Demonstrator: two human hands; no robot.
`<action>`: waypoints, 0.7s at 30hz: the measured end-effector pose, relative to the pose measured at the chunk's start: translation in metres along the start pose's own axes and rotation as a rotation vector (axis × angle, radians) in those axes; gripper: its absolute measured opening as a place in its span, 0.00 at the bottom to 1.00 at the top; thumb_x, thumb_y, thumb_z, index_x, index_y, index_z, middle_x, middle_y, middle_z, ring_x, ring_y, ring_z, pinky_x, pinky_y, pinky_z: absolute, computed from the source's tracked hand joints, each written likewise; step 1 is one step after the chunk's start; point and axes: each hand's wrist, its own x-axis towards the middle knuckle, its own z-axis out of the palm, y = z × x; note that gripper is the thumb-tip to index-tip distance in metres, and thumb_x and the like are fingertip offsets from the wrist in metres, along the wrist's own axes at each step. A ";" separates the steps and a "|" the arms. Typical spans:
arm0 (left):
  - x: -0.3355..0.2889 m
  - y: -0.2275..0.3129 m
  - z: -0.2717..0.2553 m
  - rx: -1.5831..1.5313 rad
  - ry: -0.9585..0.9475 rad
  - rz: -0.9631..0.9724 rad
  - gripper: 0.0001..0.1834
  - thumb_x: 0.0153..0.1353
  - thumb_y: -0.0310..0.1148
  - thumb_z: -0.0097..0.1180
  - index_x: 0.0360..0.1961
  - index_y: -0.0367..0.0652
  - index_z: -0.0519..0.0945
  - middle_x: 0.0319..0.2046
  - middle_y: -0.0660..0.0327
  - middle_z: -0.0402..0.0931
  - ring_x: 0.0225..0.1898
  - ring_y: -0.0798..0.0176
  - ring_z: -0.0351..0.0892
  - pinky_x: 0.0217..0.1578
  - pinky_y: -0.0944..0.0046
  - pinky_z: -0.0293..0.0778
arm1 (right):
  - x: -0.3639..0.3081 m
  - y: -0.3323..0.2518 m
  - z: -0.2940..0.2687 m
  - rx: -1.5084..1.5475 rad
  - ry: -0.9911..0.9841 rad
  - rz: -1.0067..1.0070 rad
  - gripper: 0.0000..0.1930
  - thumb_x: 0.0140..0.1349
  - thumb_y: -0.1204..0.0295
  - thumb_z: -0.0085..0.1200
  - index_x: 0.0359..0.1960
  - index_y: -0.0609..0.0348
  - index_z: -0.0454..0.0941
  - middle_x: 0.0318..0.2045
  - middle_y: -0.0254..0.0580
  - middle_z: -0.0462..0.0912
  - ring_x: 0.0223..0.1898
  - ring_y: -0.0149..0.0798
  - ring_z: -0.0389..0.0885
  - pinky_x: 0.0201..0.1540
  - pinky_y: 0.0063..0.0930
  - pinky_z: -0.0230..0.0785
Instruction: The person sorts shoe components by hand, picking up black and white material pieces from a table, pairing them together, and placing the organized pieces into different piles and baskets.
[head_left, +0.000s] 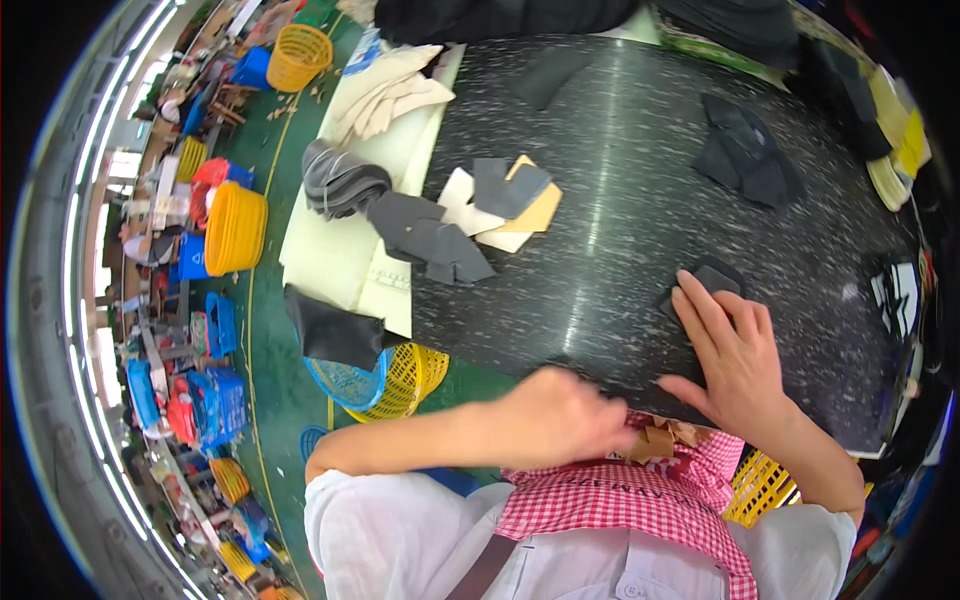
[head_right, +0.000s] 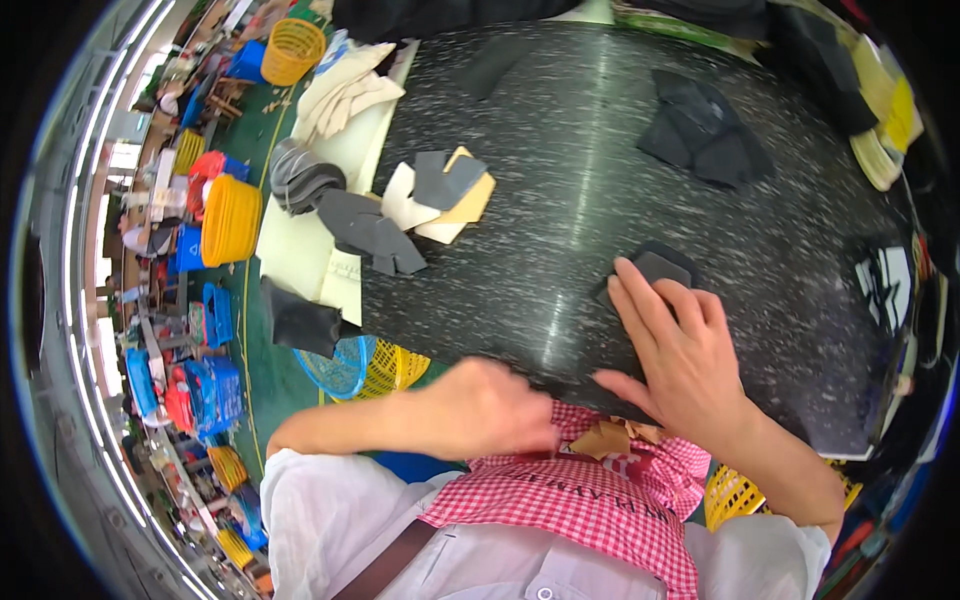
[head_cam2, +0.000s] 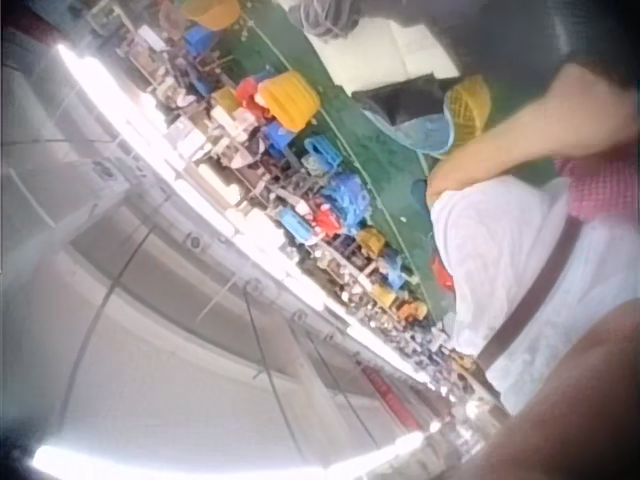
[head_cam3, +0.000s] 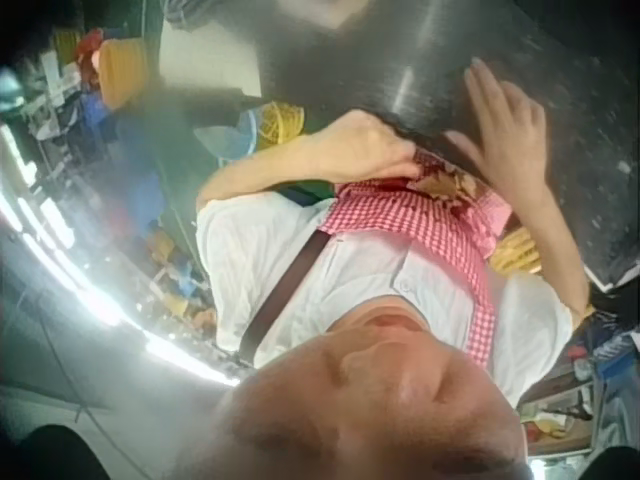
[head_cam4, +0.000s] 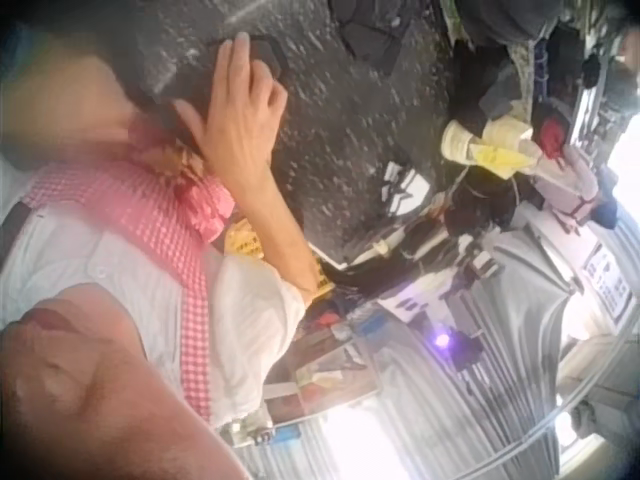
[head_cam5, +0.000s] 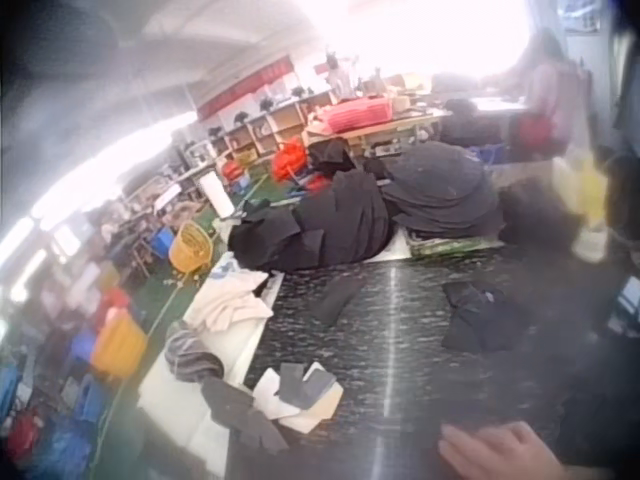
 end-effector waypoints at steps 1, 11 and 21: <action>-0.011 0.003 0.001 0.028 -0.089 0.040 0.07 0.53 0.33 0.62 0.23 0.46 0.76 0.21 0.60 0.74 0.23 0.56 0.75 0.26 0.61 0.71 | 0.002 0.001 -0.007 -0.029 -0.058 0.005 0.30 0.51 0.60 0.58 0.54 0.64 0.70 0.57 0.44 0.68 0.50 0.43 0.68 0.51 0.36 0.62; -0.015 -0.098 -0.061 0.688 0.580 -0.236 0.15 0.47 0.24 0.62 0.39 0.41 0.78 0.39 0.61 0.77 0.43 0.56 0.76 0.52 0.52 0.66 | 0.155 0.002 0.050 -0.047 0.145 -0.410 0.08 0.47 0.74 0.56 0.29 0.62 0.75 0.32 0.43 0.73 0.37 0.40 0.77 0.37 0.30 0.72; -0.013 -0.116 -0.066 0.626 0.574 -0.205 0.12 0.50 0.18 0.57 0.38 0.38 0.78 0.35 0.58 0.79 0.40 0.55 0.79 0.50 0.53 0.73 | 0.116 0.052 0.021 -0.035 0.223 -0.395 0.11 0.49 0.73 0.55 0.34 0.64 0.75 0.40 0.42 0.76 0.38 0.43 0.78 0.37 0.31 0.74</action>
